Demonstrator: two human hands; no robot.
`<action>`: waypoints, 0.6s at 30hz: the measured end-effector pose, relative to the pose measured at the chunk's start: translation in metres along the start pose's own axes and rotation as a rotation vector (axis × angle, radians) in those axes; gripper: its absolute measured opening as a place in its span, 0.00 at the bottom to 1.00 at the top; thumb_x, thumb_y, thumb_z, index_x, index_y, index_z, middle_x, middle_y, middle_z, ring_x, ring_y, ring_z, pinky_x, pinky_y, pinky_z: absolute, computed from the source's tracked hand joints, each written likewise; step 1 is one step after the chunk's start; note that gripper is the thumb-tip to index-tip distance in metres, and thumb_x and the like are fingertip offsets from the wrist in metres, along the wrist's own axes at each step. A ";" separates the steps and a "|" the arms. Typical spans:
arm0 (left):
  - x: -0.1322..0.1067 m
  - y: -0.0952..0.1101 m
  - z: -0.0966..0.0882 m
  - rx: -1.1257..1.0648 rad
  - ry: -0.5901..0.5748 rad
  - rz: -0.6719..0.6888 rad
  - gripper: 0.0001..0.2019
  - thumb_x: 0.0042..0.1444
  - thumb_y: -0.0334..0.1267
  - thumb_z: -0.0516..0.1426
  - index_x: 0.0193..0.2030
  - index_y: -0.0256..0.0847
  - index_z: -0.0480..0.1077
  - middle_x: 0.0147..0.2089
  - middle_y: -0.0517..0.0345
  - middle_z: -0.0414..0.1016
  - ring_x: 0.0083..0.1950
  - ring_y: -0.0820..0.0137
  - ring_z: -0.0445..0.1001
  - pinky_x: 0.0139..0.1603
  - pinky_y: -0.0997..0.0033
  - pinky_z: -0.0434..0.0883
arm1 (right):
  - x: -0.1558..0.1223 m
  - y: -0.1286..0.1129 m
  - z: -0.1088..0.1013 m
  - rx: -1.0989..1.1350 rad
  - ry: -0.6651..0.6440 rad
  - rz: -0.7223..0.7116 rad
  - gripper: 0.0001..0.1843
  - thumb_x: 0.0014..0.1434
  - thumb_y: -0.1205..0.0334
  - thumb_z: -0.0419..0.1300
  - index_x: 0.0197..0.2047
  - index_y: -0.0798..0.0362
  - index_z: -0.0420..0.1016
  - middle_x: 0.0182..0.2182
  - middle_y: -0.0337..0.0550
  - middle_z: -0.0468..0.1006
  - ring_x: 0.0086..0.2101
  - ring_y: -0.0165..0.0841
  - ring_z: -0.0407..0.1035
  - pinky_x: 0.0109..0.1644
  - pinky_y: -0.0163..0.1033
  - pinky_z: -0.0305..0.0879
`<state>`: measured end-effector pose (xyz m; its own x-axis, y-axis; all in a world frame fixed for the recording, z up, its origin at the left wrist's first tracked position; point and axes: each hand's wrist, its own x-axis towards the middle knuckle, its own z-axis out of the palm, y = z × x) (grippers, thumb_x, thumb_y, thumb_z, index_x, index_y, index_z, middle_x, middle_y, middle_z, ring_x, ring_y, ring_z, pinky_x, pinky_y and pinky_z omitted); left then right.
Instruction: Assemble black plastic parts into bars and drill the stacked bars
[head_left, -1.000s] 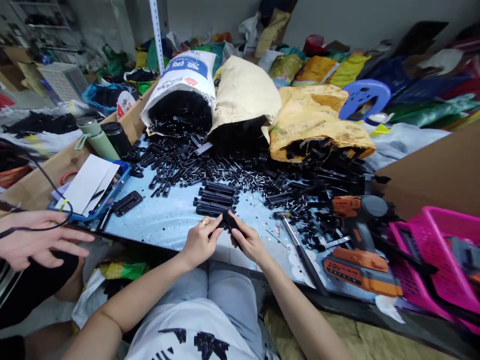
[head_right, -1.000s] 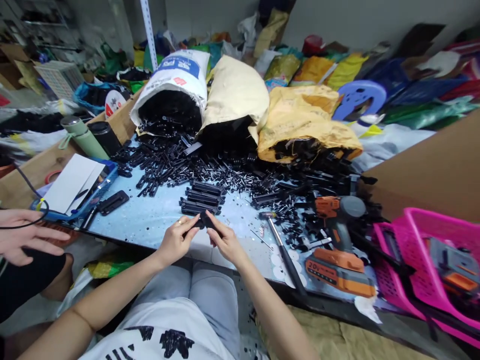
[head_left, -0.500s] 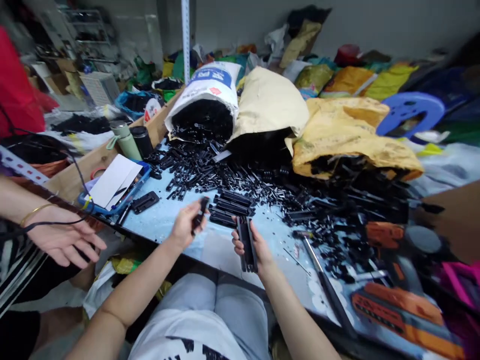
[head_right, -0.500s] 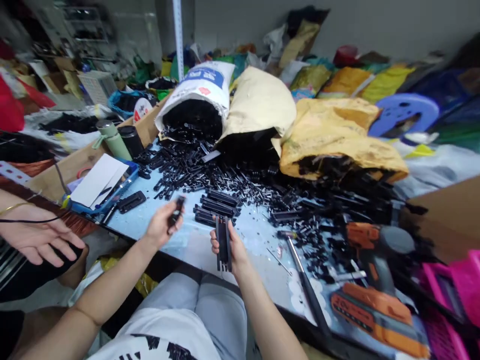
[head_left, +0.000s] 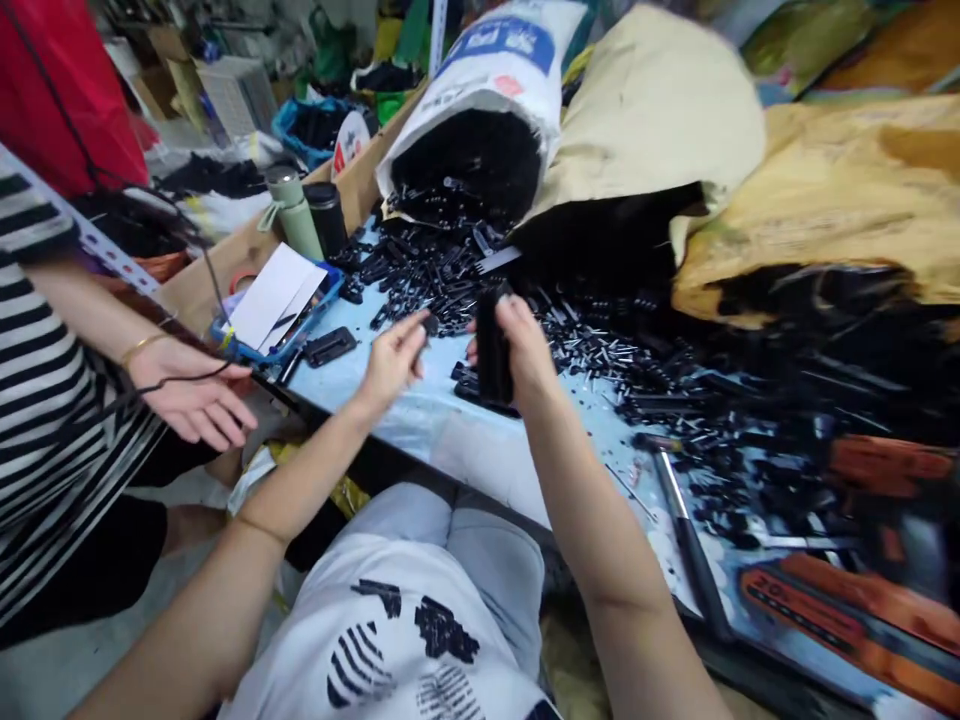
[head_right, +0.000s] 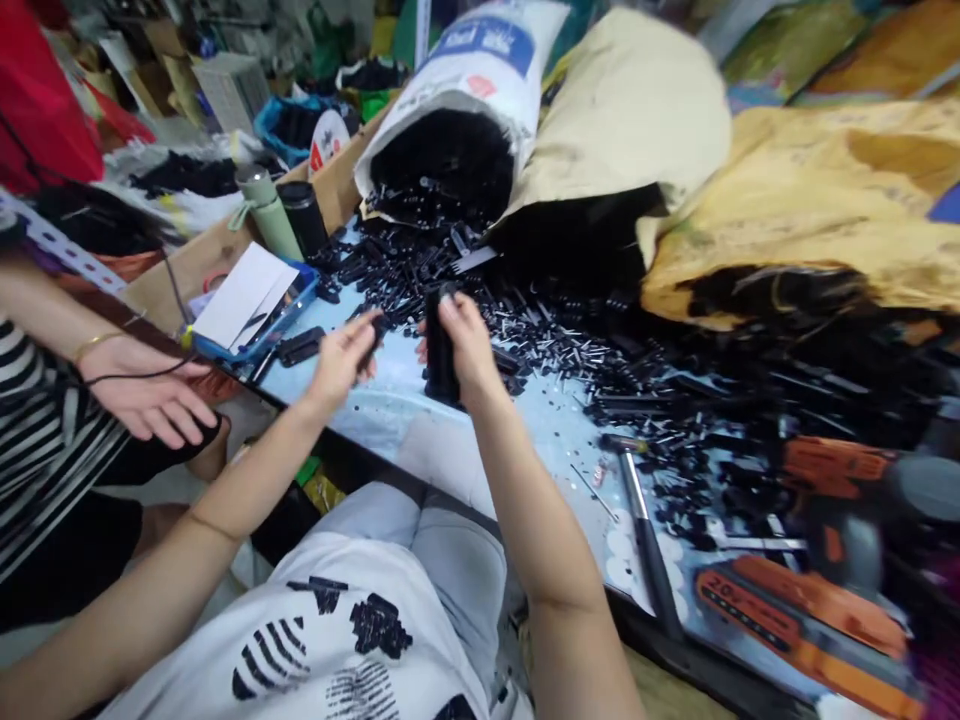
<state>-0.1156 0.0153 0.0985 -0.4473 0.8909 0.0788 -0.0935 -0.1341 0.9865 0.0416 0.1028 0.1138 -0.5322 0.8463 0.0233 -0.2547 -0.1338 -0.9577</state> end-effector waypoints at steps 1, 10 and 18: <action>-0.008 -0.006 0.016 0.082 -0.077 0.034 0.17 0.58 0.41 0.56 0.54 0.40 0.68 0.34 0.58 0.72 0.19 0.82 0.64 0.16 0.81 0.60 | -0.007 0.002 0.000 -0.050 0.012 0.006 0.28 0.55 0.41 0.55 0.55 0.46 0.61 0.30 0.38 0.70 0.23 0.26 0.65 0.24 0.32 0.66; -0.051 -0.043 0.072 0.397 -0.340 0.341 0.18 0.61 0.39 0.51 0.57 0.37 0.66 0.46 0.49 0.73 0.48 0.66 0.72 0.50 0.66 0.69 | -0.076 0.022 -0.055 -0.310 0.080 -0.031 0.31 0.56 0.49 0.57 0.61 0.47 0.61 0.33 0.38 0.72 0.23 0.24 0.65 0.26 0.34 0.70; -0.061 -0.046 0.073 0.618 -0.435 0.439 0.17 0.62 0.38 0.49 0.56 0.39 0.67 0.41 0.50 0.72 0.43 0.68 0.72 0.45 0.69 0.70 | -0.101 0.039 -0.084 -0.634 0.005 -0.101 0.29 0.55 0.53 0.59 0.60 0.48 0.64 0.40 0.44 0.76 0.23 0.25 0.67 0.27 0.34 0.70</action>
<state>-0.0190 -0.0007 0.0587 0.0614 0.9172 0.3936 0.5629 -0.3575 0.7452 0.1532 0.0558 0.0505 -0.5262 0.8416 0.1220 0.2249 0.2761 -0.9345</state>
